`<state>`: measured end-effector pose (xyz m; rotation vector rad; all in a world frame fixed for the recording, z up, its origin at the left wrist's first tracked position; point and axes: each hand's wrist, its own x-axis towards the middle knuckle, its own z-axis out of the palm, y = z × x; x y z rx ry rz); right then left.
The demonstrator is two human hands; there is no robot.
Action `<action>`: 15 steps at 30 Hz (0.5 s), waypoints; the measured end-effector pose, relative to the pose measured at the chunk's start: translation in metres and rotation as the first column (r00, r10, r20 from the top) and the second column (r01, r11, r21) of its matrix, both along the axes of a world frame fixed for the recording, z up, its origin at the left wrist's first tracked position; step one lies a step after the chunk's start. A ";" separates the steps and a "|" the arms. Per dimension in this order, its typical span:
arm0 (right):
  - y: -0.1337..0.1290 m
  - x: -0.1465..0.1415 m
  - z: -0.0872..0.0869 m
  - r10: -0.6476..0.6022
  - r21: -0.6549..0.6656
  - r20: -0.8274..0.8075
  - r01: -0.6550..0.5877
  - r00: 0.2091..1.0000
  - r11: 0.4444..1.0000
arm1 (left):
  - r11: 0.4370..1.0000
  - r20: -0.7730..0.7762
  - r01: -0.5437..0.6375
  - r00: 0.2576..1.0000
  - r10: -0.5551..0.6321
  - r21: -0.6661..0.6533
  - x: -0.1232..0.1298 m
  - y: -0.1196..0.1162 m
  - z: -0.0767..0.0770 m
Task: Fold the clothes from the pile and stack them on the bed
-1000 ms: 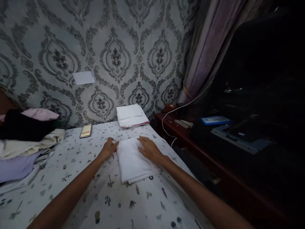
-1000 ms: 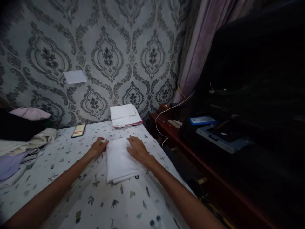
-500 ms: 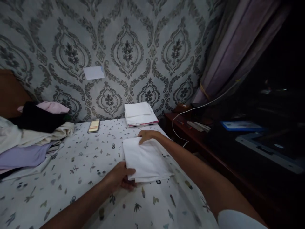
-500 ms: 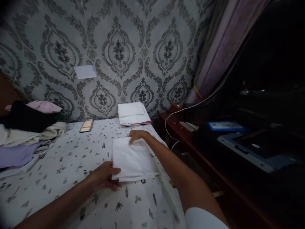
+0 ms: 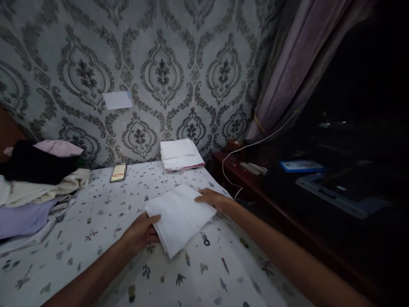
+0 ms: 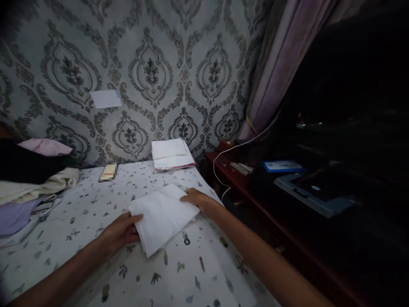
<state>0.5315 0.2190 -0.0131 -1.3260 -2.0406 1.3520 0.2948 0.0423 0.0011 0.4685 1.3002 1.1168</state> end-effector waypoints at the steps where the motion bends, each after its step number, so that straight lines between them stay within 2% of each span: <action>1: -0.001 0.001 0.002 0.016 -0.076 -0.050 -0.020 0.999 0.997 | 1.000 -0.019 0.005 1.000 -0.005 0.016 0.003 0.001 -0.002; 2: -0.001 0.002 0.005 0.025 -0.144 -0.095 -0.039 0.995 0.989 | 0.999 -0.041 0.000 0.999 0.001 0.036 0.004 0.005 -0.003; 4: 0.004 0.003 0.014 0.009 -0.164 -0.195 -0.041 0.981 0.986 | 0.995 -0.101 -0.024 0.994 0.033 0.095 0.000 0.021 0.002; 6: 0.016 0.004 0.029 -0.017 -0.112 -0.315 -0.019 0.949 0.993 | 0.982 -0.174 -0.028 0.983 0.061 0.186 -0.008 0.046 0.016; 8: 0.037 0.001 0.049 -0.043 -0.009 -0.413 0.043 0.910 0.999 | 0.952 -0.255 -0.013 0.962 0.095 0.305 -0.017 0.081 0.039; 10: 0.065 -0.006 0.071 -0.089 0.156 -0.391 0.161 0.916 0.975 | 0.912 -0.337 0.007 0.931 0.144 0.410 -0.024 0.124 0.065; 12: 0.099 -0.018 0.092 -0.172 0.316 -0.304 0.269 0.937 0.910 | 0.887 -0.448 0.019 0.867 0.215 0.462 -0.029 0.171 0.088; 14: 0.133 -0.034 0.104 -0.265 0.405 -0.228 0.338 0.937 0.849 | 0.892 -0.574 0.015 0.770 0.277 0.452 -0.033 0.219 0.102; 15: 0.149 -0.043 0.105 -0.308 0.419 -0.198 0.364 0.931 0.832 | 0.903 -0.625 0.007 0.724 0.291 0.429 -0.036 0.241 0.103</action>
